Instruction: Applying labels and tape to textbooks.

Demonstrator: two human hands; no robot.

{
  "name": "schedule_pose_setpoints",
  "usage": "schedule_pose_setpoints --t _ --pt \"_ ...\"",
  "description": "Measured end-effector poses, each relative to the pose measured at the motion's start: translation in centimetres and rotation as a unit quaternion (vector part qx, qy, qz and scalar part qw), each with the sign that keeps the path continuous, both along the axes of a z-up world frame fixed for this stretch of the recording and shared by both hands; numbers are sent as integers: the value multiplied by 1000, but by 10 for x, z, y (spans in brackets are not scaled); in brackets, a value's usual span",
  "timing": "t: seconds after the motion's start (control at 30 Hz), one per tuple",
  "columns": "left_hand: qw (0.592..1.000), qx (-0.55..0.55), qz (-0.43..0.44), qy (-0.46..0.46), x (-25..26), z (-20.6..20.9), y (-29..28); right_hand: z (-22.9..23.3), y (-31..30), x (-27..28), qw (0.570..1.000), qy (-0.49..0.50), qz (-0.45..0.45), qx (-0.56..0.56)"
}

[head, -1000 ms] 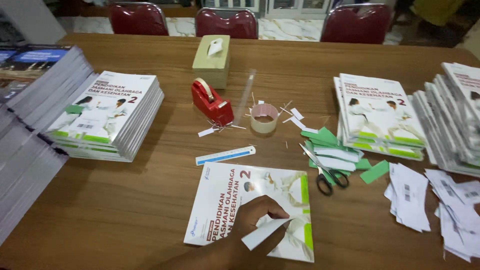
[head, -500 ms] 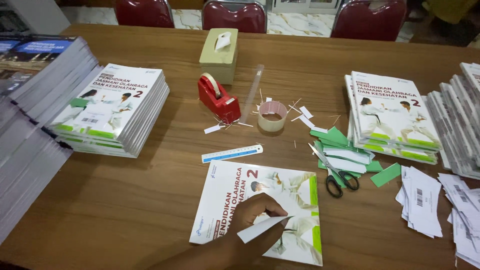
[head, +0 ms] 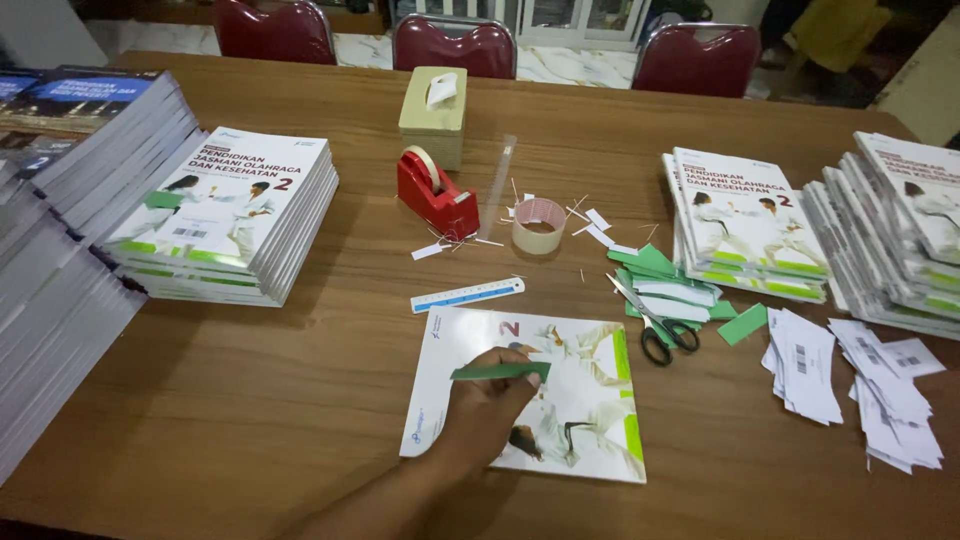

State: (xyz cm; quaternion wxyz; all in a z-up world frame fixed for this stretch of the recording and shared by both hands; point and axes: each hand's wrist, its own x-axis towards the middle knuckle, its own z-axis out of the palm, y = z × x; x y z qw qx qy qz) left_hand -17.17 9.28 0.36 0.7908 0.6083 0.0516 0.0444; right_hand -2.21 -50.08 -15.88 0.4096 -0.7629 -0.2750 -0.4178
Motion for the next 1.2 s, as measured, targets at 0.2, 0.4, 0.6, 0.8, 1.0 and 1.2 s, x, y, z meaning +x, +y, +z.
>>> schedule_pose_setpoints --t 0.2,0.4,0.6,0.8,1.0,1.2 --pt "994 108 -28 -13 5 3 -3 25 101 -52 999 10 -27 28" --pt "997 51 -28 56 16 28 -7 181 351 -100 986 160 34 17" --pt "997 41 50 -35 46 6 1 140 450 -39 851 423 197 240" --pt "996 3 92 7 77 -2 8 118 478 -9 817 448 200 302" --pt "994 -7 107 -2 93 -4 14 102 467 8 859 423 204 205" --pt "993 -63 93 41 106 -37 14 126 451 19 856 463 205 101"
